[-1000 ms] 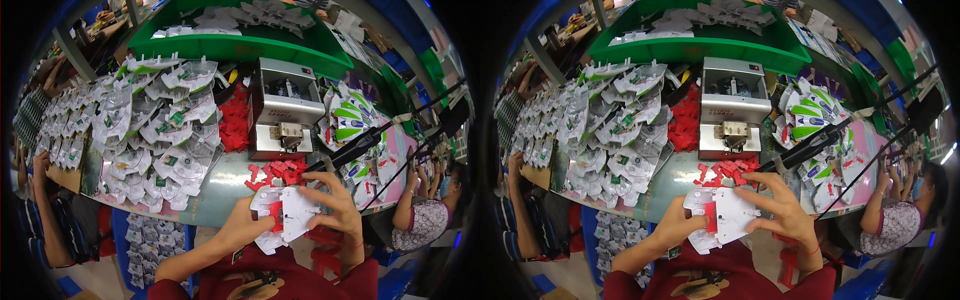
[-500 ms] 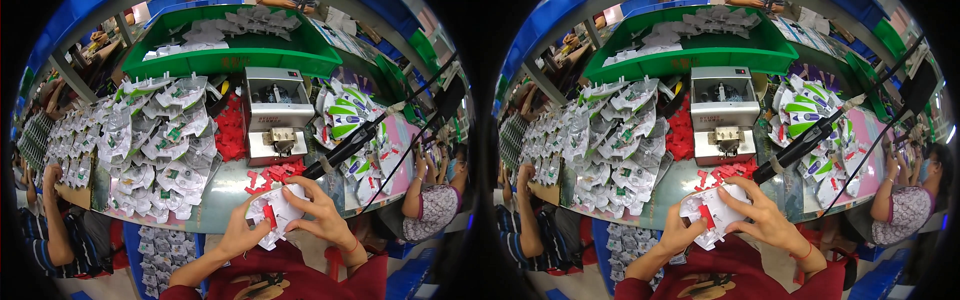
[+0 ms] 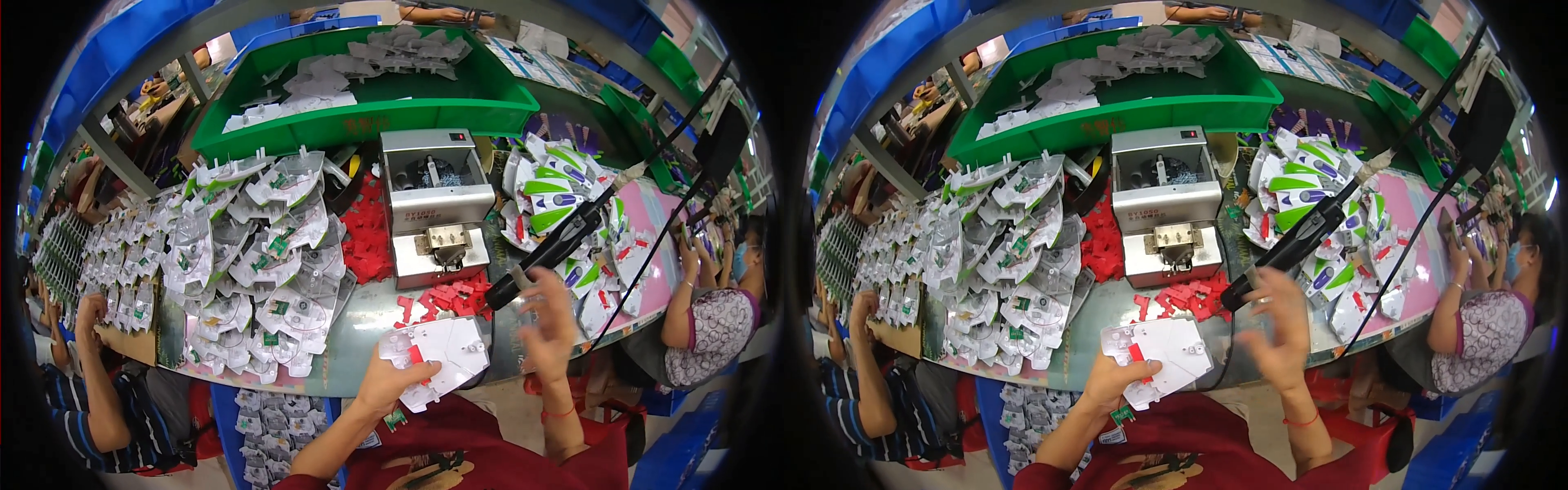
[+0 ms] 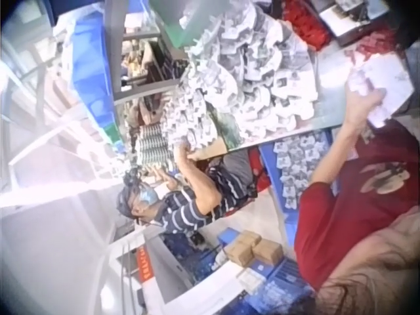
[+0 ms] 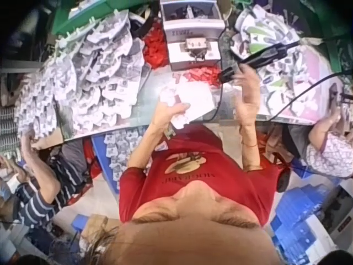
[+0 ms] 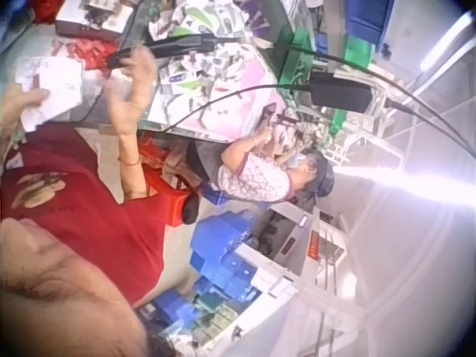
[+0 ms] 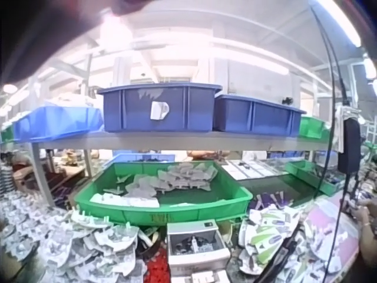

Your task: The person assembles small electronic components and red plastic parts into plastic housings using a handheld assembly tool.

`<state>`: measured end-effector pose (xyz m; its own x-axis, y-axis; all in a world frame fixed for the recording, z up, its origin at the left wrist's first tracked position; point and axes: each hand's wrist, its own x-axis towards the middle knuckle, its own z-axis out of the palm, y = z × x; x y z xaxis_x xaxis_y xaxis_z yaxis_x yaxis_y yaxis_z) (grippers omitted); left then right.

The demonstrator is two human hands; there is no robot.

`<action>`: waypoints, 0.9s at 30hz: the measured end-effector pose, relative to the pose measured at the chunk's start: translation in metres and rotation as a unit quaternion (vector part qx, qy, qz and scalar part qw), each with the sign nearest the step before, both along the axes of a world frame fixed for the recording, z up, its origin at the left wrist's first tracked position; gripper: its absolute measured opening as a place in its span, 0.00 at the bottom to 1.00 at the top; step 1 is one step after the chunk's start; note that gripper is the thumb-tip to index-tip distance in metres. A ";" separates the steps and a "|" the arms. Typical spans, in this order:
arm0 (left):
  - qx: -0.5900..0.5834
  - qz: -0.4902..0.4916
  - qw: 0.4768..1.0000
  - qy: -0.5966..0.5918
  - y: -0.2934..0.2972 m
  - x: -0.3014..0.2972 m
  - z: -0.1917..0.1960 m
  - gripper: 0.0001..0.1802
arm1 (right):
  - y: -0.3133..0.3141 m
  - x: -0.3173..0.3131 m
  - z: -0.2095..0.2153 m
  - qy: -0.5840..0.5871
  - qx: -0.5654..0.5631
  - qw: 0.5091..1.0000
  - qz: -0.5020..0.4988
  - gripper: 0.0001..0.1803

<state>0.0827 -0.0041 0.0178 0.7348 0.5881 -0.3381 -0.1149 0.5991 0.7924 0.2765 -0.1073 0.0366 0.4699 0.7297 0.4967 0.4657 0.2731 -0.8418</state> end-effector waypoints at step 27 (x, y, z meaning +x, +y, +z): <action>-0.075 0.106 0.991 -0.011 0.016 0.000 -0.026 0.24 | 0.114 0.005 0.022 0.153 0.152 0.960 0.176 0.06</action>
